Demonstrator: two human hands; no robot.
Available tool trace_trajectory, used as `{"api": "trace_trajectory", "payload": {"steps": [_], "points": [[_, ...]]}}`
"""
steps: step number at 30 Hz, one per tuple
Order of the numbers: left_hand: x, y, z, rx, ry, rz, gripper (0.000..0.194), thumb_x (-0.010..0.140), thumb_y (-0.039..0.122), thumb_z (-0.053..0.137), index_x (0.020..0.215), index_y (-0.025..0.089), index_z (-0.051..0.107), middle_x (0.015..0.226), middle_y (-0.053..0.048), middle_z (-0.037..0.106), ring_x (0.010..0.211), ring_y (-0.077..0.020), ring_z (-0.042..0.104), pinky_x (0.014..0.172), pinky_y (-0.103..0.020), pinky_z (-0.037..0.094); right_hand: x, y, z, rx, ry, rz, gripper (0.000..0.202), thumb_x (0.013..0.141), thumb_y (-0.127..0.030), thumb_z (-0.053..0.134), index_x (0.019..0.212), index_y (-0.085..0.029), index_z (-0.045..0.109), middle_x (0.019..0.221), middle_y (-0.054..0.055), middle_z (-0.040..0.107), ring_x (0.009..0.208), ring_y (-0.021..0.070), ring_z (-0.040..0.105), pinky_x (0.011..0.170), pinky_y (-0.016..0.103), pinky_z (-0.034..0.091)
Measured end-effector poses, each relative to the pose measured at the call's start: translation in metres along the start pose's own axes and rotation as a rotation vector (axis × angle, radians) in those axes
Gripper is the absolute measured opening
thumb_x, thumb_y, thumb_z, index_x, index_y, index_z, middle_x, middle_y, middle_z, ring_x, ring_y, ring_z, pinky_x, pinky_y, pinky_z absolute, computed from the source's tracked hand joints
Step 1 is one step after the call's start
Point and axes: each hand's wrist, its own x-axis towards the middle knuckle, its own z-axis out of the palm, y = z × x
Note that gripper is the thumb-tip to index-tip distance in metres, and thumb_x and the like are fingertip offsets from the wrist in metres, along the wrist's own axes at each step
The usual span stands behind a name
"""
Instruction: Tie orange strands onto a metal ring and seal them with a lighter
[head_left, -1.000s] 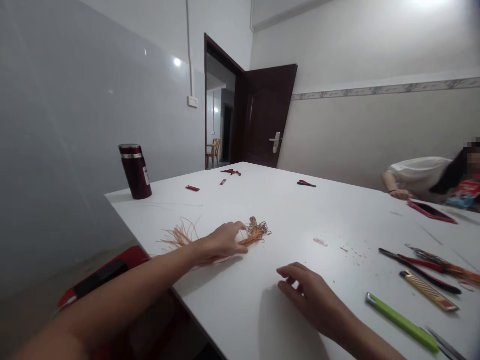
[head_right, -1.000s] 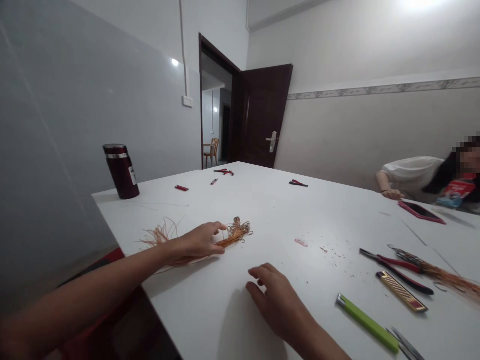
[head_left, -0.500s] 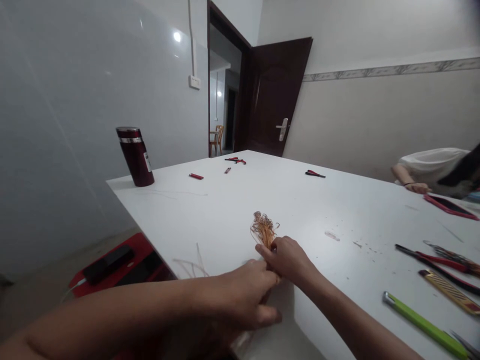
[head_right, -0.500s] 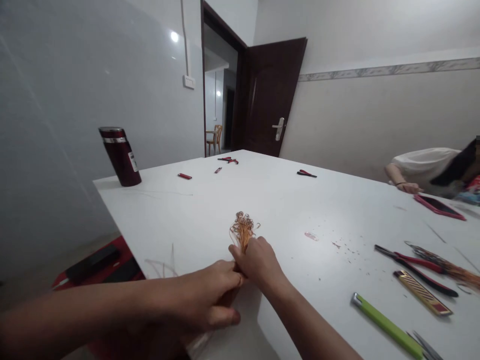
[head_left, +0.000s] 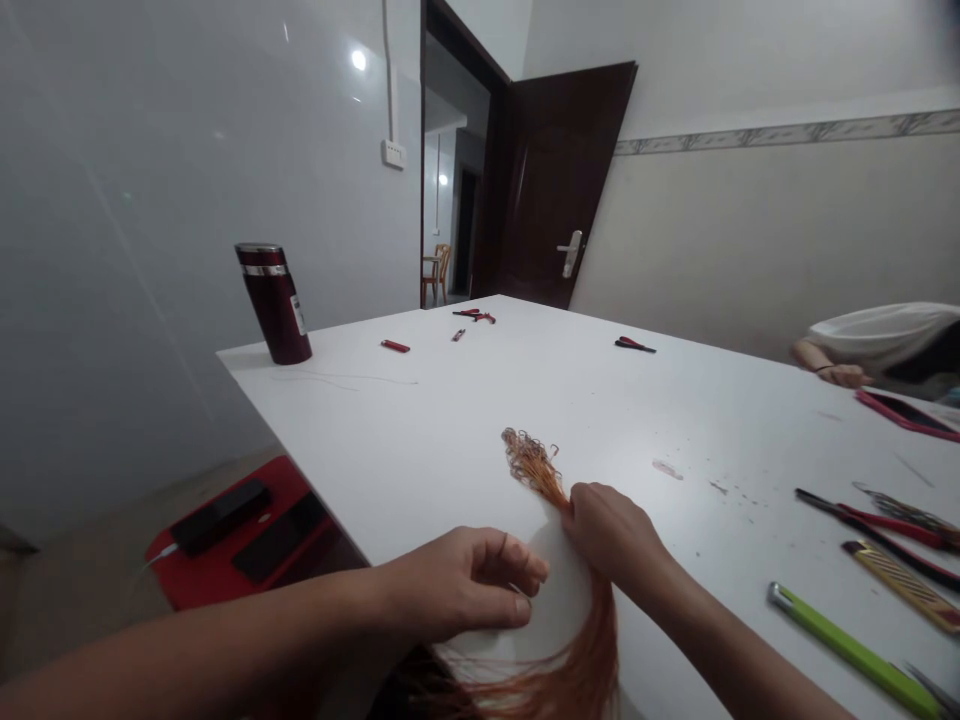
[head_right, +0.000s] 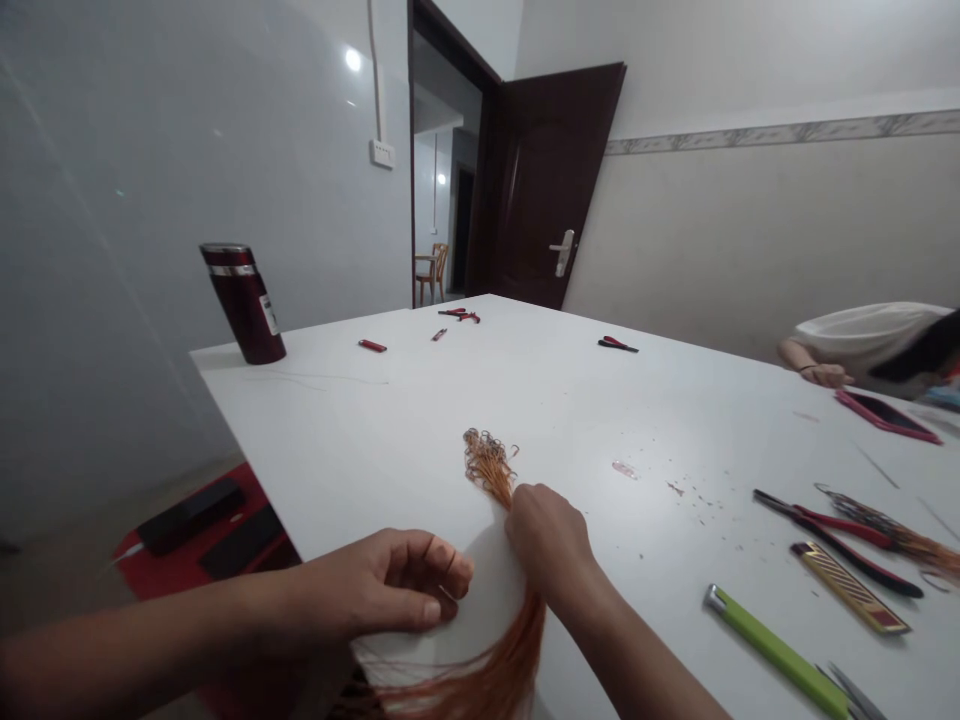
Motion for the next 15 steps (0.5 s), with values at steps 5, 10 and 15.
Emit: {"api": "trace_trajectory", "payload": {"steps": [5,10,15], "points": [[0.009,-0.005,0.015,-0.334,0.060,-0.096,0.030,0.061,0.005,0.064,0.090,0.013,0.060,0.080,-0.001,0.056,0.072,-0.0107,0.058,0.068,-0.022,0.039,-0.008,0.001,0.006,0.024,0.005,0.005,0.019,0.077,-0.008,0.040,0.078,-0.008,0.059,0.079,0.018,0.063,0.069,0.0252,0.059,0.054,0.030,0.030],[0.018,-0.005,0.033,-0.512,0.044,-0.130,0.028,0.059,0.001,0.061,0.084,0.012,0.056,0.066,0.002,0.051,0.059,-0.0094,0.054,0.063,-0.022,0.039,-0.012,0.012,0.004,0.204,-0.009,0.028,0.012,0.075,-0.010,0.043,0.070,-0.013,0.053,0.076,0.015,0.062,0.069,0.0231,0.056,0.057,0.031,0.031],[0.039,-0.010,0.044,-0.600,0.081,-0.174,0.006,0.072,0.014,0.056,0.077,0.012,0.055,0.074,-0.005,0.056,0.064,-0.0129,0.057,0.071,-0.025,0.041,-0.023,0.028,-0.001,0.597,-0.092,0.096,0.018,0.080,-0.019,0.035,0.064,-0.019,0.045,0.062,0.004,0.059,0.056,0.0145,0.053,0.051,0.026,0.036]]}}
